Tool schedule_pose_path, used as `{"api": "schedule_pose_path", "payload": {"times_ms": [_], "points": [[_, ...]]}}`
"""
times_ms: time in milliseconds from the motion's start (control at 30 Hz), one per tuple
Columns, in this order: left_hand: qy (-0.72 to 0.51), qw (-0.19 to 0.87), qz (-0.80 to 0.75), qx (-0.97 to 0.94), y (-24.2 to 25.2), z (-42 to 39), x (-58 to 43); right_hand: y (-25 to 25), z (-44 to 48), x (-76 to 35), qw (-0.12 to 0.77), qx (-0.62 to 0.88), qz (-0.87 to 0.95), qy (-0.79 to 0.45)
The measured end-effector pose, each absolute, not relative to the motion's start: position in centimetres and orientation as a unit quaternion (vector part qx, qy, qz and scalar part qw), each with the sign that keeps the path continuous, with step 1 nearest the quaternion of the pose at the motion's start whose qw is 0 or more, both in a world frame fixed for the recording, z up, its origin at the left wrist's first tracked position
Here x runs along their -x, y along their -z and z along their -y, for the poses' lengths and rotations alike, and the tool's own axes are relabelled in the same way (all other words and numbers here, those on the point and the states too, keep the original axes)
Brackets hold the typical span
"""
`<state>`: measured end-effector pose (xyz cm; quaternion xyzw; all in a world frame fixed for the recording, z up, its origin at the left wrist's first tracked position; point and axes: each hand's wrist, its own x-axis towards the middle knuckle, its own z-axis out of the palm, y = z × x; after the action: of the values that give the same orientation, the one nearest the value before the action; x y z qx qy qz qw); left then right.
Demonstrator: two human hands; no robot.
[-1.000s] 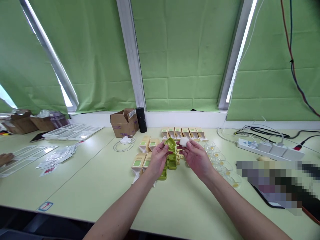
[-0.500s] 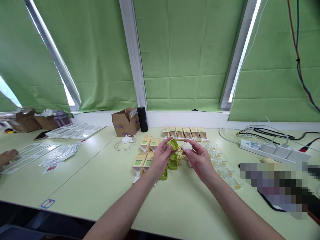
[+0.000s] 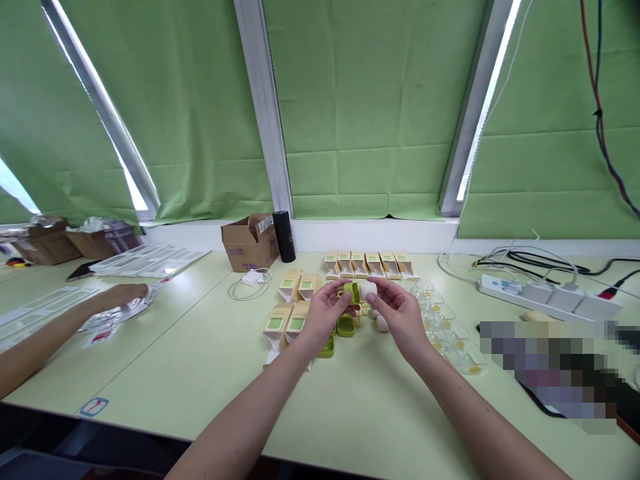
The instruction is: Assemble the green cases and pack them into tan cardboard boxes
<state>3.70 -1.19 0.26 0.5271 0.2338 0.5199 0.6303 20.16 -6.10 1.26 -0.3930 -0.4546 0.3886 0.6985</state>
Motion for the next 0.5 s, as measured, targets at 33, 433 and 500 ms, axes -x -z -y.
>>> {"api": "schedule_pose_path", "payload": {"times_ms": [33,433,500], "points": [[-0.519,0.624,-0.237,-0.534,-0.19,1.13,-3.72,-1.24,6.08,-20.14,0.696,0.395,0.458,-0.387],[-0.516,0.581,-0.259,-0.574,-0.68,1.37,-3.78,-1.25,6.23,-20.2,0.66,0.426,0.494,-0.372],[-0.514,0.578,-0.261,-0.578,-0.72,1.43,-3.8,-1.26,6.27,-20.19,0.655,0.428,0.5,-0.371]]}}
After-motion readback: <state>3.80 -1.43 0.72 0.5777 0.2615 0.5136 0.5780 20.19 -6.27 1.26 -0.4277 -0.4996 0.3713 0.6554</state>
